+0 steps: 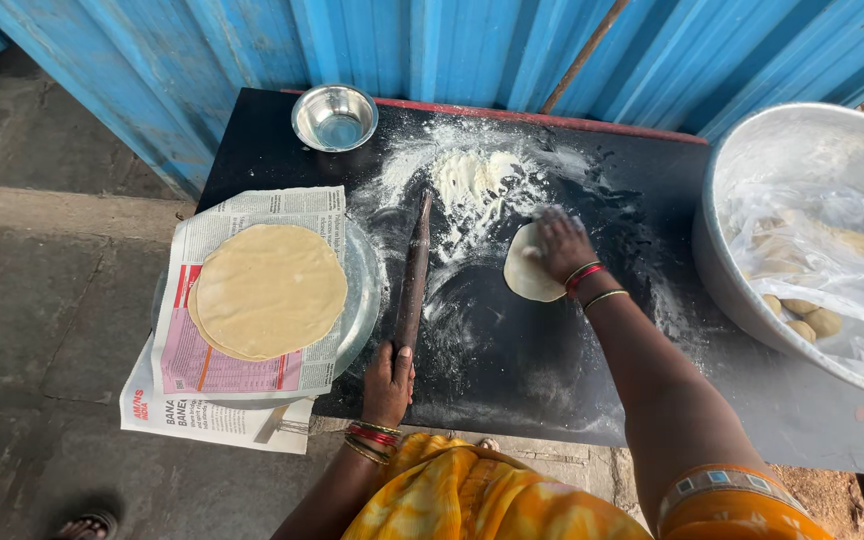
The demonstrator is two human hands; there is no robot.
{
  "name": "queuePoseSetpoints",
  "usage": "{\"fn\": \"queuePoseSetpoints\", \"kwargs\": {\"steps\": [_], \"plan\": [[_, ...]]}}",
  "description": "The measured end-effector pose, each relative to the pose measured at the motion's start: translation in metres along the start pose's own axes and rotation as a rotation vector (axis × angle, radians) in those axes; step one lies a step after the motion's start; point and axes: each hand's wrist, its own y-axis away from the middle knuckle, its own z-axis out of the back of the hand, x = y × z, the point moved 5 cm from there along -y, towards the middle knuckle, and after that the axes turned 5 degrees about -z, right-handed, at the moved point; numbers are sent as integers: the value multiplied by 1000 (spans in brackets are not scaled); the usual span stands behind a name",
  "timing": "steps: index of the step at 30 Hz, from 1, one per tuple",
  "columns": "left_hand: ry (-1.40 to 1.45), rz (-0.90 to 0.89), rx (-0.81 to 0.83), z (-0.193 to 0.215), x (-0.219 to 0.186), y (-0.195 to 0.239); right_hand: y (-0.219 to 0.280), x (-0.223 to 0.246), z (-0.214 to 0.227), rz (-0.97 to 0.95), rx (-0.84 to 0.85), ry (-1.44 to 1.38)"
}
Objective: The person rolls out small balls of dough into flat circular discs using a wooden rolling pin on a floured black surface. They repeatedly flatten, flip, and adjust the dough, occasionally dusting it with flour, and place the finished discs onto a metal tray lined with newspaper.
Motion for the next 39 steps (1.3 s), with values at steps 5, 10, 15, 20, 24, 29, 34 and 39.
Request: {"fn": "queuePoseSetpoints", "kwargs": {"steps": [5,10,15,20,24,29,34,39], "plan": [[-560,-156,49,-21,-27,4,53,67,4,-347,225,-41],[-694,-119,438,-64,-38,21,167,93,26,-492,-127,-415],[-1058,-697,584,-102,-51,-7,220,37,48,-380,26,-56],[-1164,-678,160,-143,-74,-140,118,-34,47,-471,51,-274],[-1040,-582,68,-146,-85,-165,76,-51,50,-573,116,-341],[-1132,-519,82,-128,-83,-22,181,1,57,-296,190,-111],[-1184,-374,78,-131,-76,-56,126,-11,50,-176,75,-208],[-1077,-344,-131,-119,-86,-164,-7,-35,42,-172,-36,-410]]}}
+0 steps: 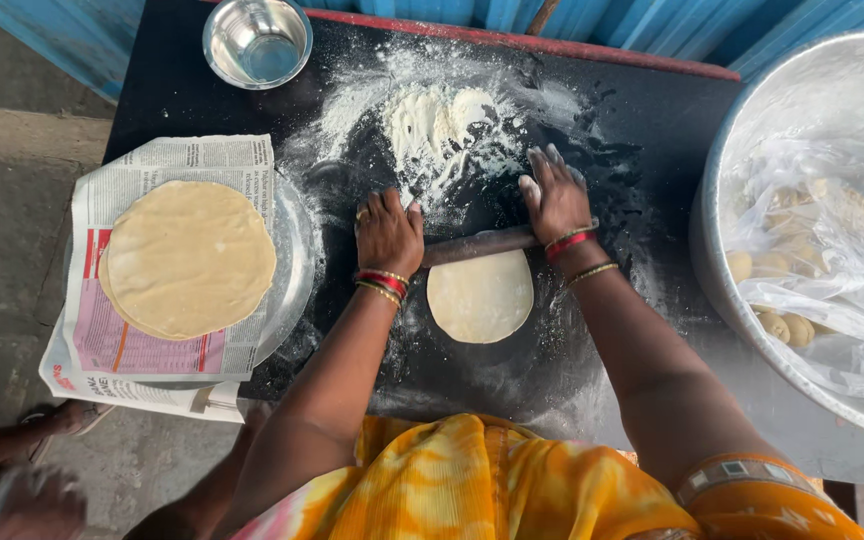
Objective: The person rolls out small balls of dough into flat circular discs using a wooden rolling pin on a floured black surface. They repeatedly flatten, flip, and adjust the dough, occasionally dusting it with flour, and place the finished discs onto a metal tray lined with newspaper.
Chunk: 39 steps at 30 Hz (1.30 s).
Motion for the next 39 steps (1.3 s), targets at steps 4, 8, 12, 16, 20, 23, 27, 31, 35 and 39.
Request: {"fn": "queuePoseSetpoints", "kwargs": {"steps": [4,8,12,16,20,23,27,31,35,39], "plan": [[-84,-134,-125,11,-22,49,55,1,-2,111,-15,153],[-121,-238,-90,40,-59,174,188,-6,7,75,45,195],[-50,-230,178,28,-60,172,176,-12,0,22,127,210],[72,-153,388,19,-40,142,84,10,-4,22,-112,134],[274,272,256,27,0,170,70,43,-25,14,-74,95],[365,395,43,31,35,197,74,44,-47,-30,109,18],[636,416,-106,20,53,202,43,26,-68,-77,332,-147],[760,504,-69,15,56,202,-7,3,-69,-175,182,-162],[781,512,-46,17,54,203,-22,9,-65,189,-17,349],[779,523,26,17,56,200,4,37,-82,318,174,375]]}}
